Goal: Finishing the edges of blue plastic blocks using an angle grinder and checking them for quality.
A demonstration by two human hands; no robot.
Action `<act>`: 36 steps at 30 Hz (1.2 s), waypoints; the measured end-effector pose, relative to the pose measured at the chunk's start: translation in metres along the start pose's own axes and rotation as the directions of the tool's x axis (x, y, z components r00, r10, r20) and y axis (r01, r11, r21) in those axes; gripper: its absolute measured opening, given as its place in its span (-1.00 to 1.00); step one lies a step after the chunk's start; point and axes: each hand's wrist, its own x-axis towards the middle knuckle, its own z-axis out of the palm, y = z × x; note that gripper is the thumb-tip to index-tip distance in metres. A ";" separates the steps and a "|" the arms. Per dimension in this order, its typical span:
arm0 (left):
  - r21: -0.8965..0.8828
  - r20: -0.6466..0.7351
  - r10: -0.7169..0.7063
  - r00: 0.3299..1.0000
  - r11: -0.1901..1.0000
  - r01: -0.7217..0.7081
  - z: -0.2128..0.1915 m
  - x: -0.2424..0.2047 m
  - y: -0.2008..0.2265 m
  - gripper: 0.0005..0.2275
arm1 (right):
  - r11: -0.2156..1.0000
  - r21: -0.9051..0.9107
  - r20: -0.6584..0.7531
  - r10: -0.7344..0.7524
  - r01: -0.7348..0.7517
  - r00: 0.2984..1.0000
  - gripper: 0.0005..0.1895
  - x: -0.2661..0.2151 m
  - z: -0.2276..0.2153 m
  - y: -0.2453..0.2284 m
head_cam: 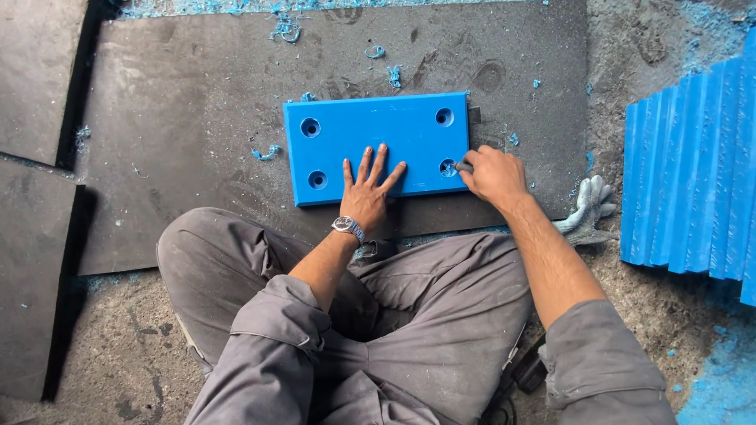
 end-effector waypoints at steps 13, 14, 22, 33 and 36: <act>-0.018 0.022 -0.019 1.000 1.000 0.020 0.003 0.001 0.001 -0.22 | 0.990 -0.111 0.082 0.093 -0.083 0.992 -0.71 0.005 0.017 -0.001; -0.046 0.022 -0.030 0.999 0.998 0.031 0.001 0.000 0.002 -0.23 | 0.988 -0.096 0.116 0.130 -0.119 0.985 -0.71 0.001 0.019 -0.005; -0.103 -0.015 -0.037 0.999 0.994 0.035 0.001 -0.001 0.001 -0.24 | 0.973 -0.194 0.224 0.169 -0.126 0.960 -0.83 0.037 0.031 -0.049; -0.029 0.094 -0.033 0.995 0.999 0.036 -0.004 0.006 0.000 -0.16 | 0.927 -0.200 0.244 0.361 -0.318 0.900 -0.62 0.031 0.013 0.002; -0.171 0.127 -0.027 0.991 0.984 0.049 -0.018 0.021 -0.012 -0.27 | 0.946 0.154 0.078 0.277 -0.286 0.958 -0.60 0.027 -0.006 0.009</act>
